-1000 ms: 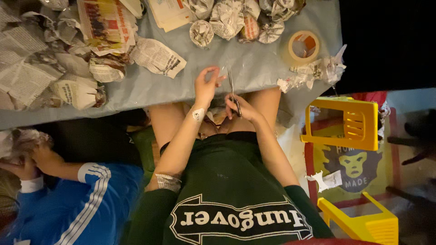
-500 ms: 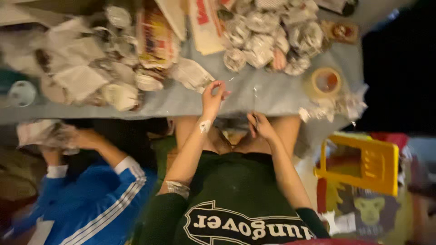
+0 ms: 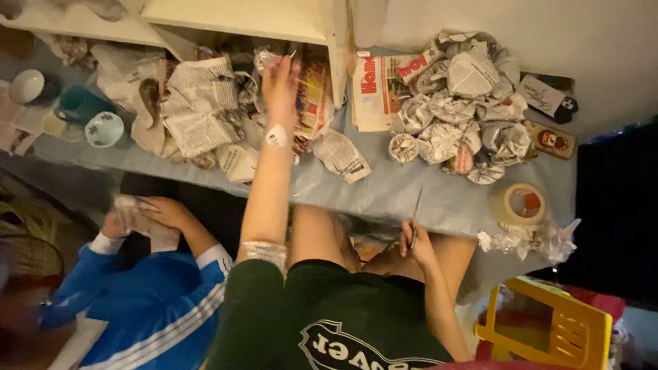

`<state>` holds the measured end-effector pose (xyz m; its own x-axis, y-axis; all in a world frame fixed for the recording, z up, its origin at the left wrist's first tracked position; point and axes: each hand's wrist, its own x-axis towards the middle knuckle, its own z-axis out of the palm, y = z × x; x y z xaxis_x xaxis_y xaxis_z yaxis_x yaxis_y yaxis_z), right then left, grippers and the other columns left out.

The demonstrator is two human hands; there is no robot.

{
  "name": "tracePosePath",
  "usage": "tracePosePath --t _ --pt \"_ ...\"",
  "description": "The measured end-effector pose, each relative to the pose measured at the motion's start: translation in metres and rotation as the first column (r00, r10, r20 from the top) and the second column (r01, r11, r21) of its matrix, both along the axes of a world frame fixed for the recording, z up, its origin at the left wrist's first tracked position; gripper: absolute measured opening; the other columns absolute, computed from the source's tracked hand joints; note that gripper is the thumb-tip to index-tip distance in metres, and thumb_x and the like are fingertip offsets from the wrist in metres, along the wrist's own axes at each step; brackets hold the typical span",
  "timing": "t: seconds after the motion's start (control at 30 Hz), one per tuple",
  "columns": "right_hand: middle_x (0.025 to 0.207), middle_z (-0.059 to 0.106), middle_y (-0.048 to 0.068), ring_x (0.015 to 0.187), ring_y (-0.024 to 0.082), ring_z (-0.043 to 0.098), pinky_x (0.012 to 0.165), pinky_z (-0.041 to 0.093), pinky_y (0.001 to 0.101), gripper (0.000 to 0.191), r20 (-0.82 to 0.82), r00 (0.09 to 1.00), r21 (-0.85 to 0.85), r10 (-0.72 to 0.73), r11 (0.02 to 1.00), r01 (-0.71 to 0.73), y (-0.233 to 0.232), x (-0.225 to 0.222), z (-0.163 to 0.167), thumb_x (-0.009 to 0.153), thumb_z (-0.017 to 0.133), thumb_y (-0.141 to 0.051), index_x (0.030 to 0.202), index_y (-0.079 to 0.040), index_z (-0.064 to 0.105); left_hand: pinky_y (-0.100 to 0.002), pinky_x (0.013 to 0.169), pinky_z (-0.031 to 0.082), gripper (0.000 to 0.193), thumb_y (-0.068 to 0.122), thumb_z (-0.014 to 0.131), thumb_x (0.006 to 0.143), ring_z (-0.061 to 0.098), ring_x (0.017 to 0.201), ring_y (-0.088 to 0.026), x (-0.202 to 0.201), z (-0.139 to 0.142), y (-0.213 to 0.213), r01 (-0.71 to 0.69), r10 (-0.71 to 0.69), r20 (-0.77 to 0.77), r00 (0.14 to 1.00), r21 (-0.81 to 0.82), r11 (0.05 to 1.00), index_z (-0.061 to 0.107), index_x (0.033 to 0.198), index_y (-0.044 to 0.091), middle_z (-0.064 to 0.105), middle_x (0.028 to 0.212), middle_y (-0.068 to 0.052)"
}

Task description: The person sits at a table covered with crumpled newspaper and wraps newspaper pieces around small bowls, pressing the paper to shape it over the forms. They tear and arrange newspaper sheets, use tape, and cut pieces with scissors while building up the paper layers.

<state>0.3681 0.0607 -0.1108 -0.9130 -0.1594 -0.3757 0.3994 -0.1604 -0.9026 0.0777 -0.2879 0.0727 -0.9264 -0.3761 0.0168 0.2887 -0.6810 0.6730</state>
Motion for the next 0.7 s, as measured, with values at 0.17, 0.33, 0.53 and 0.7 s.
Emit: tracePosePath --t 0.17,0.33,0.53,0.7 --pt "0.048 0.05 0.005 0.037 0.016 0.046 0.038 0.037 0.0305 0.032 -0.004 1.0 0.121 0.006 0.993 -0.005 0.005 0.005 0.003 0.105 0.048 -0.039 0.094 -0.009 0.051 -0.025 0.075 0.05 0.031 0.022 0.078 0.091 0.066 0.089 -0.01 -0.029 0.009 0.018 0.074 -0.075 0.138 0.988 0.011 0.997 0.06 0.115 0.014 0.066 0.104 0.004" --pt "0.05 0.049 0.004 0.038 0.015 0.047 0.04 0.04 0.0297 0.031 -0.042 0.999 0.09 -0.006 0.996 0.009 0.002 0.003 -0.008 0.106 0.051 -0.037 0.096 -0.007 0.052 -0.026 0.072 0.047 0.033 0.023 0.083 0.093 0.063 0.087 -0.01 -0.04 0.002 0.038 0.093 -0.095 0.121 0.988 0.026 0.995 0.06 0.114 0.011 0.065 0.1 0.002" --pt "0.05 0.05 0.004 0.039 0.015 0.049 0.042 0.042 0.0293 0.029 0.006 1.0 0.028 0.004 1.0 -0.004 -0.003 0.017 -0.005 0.105 0.052 -0.035 0.096 -0.007 0.052 -0.025 0.073 0.049 0.044 0.032 0.08 0.087 0.069 0.097 -0.01 -0.028 -0.004 0.036 0.033 0.011 0.229 0.973 -0.184 0.982 0.06 0.121 0.012 0.072 0.11 0.003" --pt "0.051 0.053 0.006 0.04 0.016 0.05 0.043 0.039 0.0281 0.031 -0.05 0.999 0.038 -0.003 0.999 0.005 0.004 0.029 -0.005 0.106 0.053 -0.035 0.096 -0.005 0.052 -0.03 0.077 0.053 0.049 0.029 0.082 0.093 0.064 0.086 -0.016 -0.01 -0.03 0.027 -0.163 0.257 0.203 0.945 -0.39 0.906 0.062 0.129 0.002 0.07 0.104 -0.007"
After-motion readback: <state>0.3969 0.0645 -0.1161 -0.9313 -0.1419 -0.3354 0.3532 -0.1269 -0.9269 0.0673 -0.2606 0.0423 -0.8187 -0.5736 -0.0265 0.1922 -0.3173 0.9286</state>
